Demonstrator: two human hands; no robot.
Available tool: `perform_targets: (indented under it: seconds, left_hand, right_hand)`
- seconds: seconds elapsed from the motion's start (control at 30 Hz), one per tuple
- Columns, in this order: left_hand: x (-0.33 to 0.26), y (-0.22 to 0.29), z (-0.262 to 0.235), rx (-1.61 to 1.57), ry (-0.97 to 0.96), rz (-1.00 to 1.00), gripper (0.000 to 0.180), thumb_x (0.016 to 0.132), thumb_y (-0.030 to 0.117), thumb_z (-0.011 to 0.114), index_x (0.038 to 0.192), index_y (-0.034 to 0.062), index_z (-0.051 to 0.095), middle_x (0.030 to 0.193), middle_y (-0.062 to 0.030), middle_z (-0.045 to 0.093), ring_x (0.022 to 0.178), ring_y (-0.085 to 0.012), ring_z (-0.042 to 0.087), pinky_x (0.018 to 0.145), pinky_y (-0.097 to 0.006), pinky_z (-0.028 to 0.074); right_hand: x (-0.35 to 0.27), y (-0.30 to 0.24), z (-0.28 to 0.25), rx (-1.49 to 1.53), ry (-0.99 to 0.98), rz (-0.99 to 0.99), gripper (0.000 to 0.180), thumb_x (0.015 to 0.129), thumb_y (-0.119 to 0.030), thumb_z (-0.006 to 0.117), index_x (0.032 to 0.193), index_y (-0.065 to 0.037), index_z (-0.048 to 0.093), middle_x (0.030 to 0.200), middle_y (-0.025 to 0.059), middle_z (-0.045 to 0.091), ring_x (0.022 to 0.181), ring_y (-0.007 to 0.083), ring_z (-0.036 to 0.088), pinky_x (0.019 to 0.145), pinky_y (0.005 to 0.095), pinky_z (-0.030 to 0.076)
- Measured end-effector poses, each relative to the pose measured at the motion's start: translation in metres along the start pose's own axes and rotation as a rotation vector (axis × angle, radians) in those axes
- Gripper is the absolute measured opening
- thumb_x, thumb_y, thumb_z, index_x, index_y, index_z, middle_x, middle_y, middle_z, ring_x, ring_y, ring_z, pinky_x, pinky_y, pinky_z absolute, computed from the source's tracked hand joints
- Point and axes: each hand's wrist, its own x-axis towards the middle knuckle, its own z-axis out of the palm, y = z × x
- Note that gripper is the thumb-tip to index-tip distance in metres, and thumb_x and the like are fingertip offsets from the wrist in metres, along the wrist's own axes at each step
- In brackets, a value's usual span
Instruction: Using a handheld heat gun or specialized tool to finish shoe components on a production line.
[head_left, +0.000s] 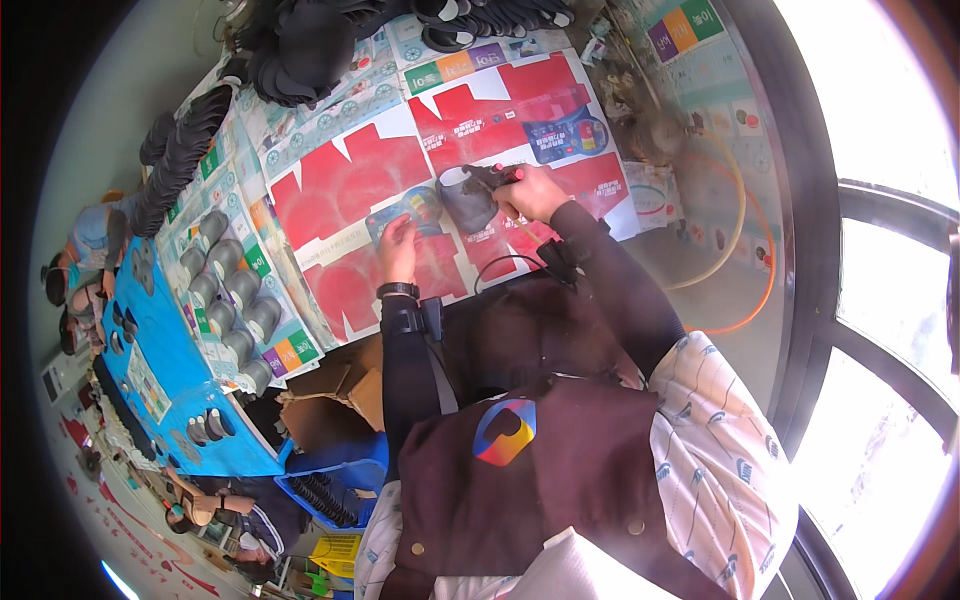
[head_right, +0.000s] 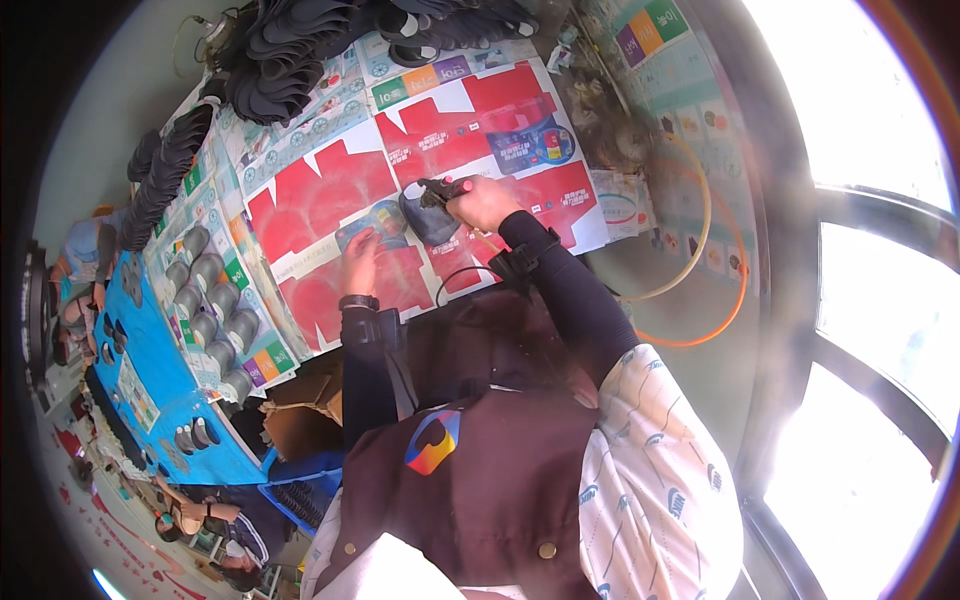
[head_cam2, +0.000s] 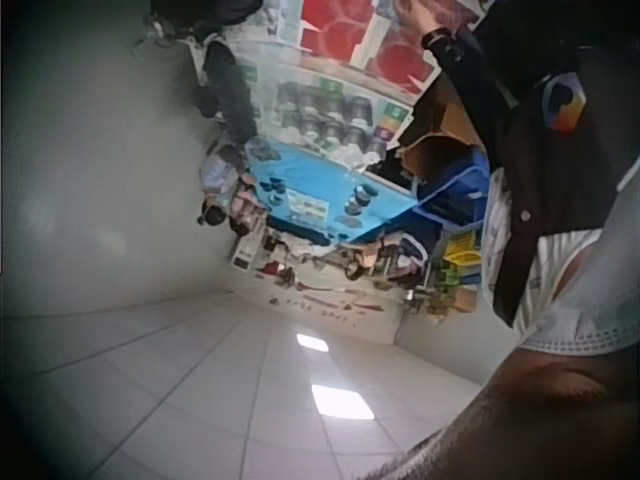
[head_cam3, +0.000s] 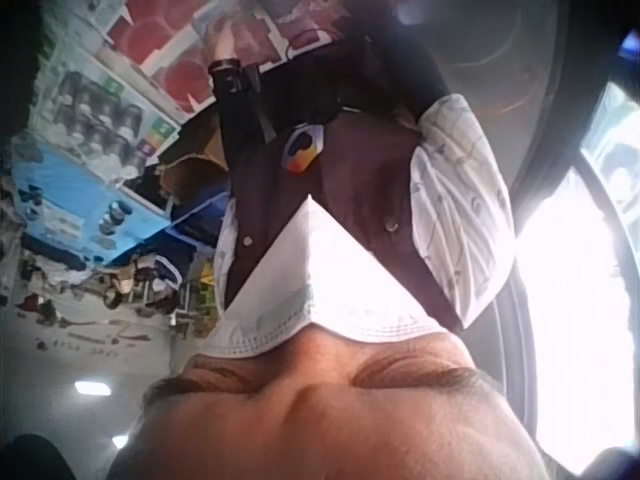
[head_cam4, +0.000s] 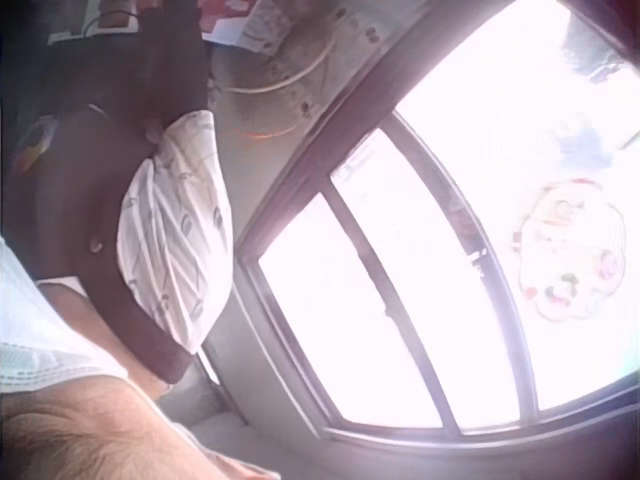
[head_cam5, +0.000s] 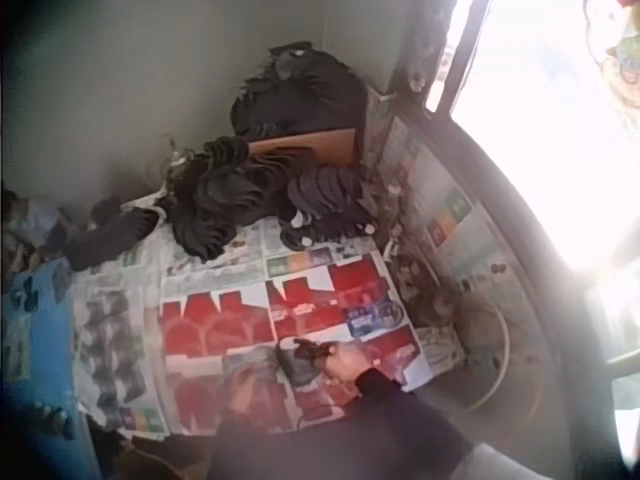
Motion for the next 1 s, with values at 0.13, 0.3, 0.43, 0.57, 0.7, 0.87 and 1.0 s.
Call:
perform_targets:
  seconds: [0.13, 0.3, 0.43, 0.57, 0.7, 0.87, 1.0]
  left_hand:
    - [-0.007, 0.001, -0.009, -0.032, 0.001, 0.003, 0.033, 0.098, 0.023, 0.065, 0.127, 0.0077, 0.065, 0.116, -0.0082, 0.072, 0.097, -0.0170, 0.070, 0.065, -0.025, 0.048]
    - [-0.014, 0.007, -0.003, -0.091, -0.025, -0.049, 0.028, 0.099, 0.016, 0.064, 0.124, 0.0042, 0.065, 0.112, -0.0092, 0.071, 0.094, -0.0188, 0.069, 0.080, -0.030, 0.055]
    - [-0.013, 0.003, -0.002, -0.121, -0.009, -0.061, 0.027, 0.100, 0.016, 0.063, 0.124, 0.0048, 0.065, 0.114, -0.0091, 0.071, 0.094, -0.0179, 0.069, 0.079, -0.030, 0.055]
    - [-0.011, 0.005, 0.002, -0.125, -0.030, -0.043, 0.026, 0.101, 0.016, 0.060, 0.125, 0.0057, 0.065, 0.114, -0.0077, 0.071, 0.097, -0.0163, 0.067, 0.081, -0.028, 0.052]
    - [-0.006, 0.001, -0.001, -0.092, -0.030, -0.028, 0.026, 0.102, 0.017, 0.058, 0.124, 0.0059, 0.066, 0.114, -0.0069, 0.071, 0.096, -0.0155, 0.066, 0.083, -0.027, 0.049]
    - [-0.008, 0.008, 0.005, -0.072, -0.027, -0.060, 0.027, 0.100, 0.019, 0.062, 0.123, 0.0054, 0.067, 0.109, -0.0057, 0.072, 0.091, -0.0143, 0.066, 0.079, -0.027, 0.050]
    - [-0.004, 0.011, 0.018, 0.030, -0.034, -0.077, 0.033, 0.098, 0.028, 0.066, 0.122, 0.0044, 0.067, 0.108, -0.0047, 0.073, 0.088, -0.0127, 0.065, 0.072, -0.027, 0.048]
  right_hand:
    - [0.000, 0.003, 0.005, 0.010, 0.072, -0.027, 0.033, 0.076, -0.028, 0.060, 0.086, 0.002, 0.069, 0.076, 0.0211, 0.070, 0.074, 0.0355, 0.069, 0.069, 0.0434, 0.052]
    - [0.001, 0.006, 0.004, 0.135, 0.070, -0.151, 0.021, 0.076, -0.017, 0.064, 0.062, -0.001, 0.060, 0.056, 0.0069, 0.060, 0.050, 0.0172, 0.058, 0.049, 0.0336, 0.043]
    - [-0.006, 0.004, -0.005, -0.012, -0.185, -0.015, 0.021, 0.077, -0.020, 0.067, 0.067, -0.002, 0.062, 0.057, 0.0061, 0.061, 0.052, 0.0164, 0.057, 0.050, 0.0329, 0.043]
    - [-0.004, 0.011, -0.008, -0.022, 0.052, -0.090, 0.032, 0.074, -0.030, 0.062, 0.080, 0.000, 0.069, 0.071, 0.0211, 0.068, 0.068, 0.0348, 0.068, 0.064, 0.0435, 0.051]
    - [-0.006, 0.003, -0.004, -0.029, 0.010, -0.085, 0.031, 0.073, -0.031, 0.062, 0.075, 0.000, 0.067, 0.070, 0.0195, 0.068, 0.065, 0.0329, 0.066, 0.063, 0.0426, 0.050]
    - [-0.018, 0.006, -0.008, -0.165, -0.191, -0.064, 0.023, 0.073, -0.025, 0.066, 0.075, -0.003, 0.069, 0.059, 0.0075, 0.062, 0.057, 0.0192, 0.061, 0.056, 0.0342, 0.046]
    - [-0.023, 0.020, -0.013, -0.336, 0.059, -0.250, 0.028, 0.076, -0.023, 0.068, 0.093, -0.002, 0.071, 0.073, 0.0120, 0.067, 0.065, 0.0196, 0.063, 0.060, 0.0349, 0.049]
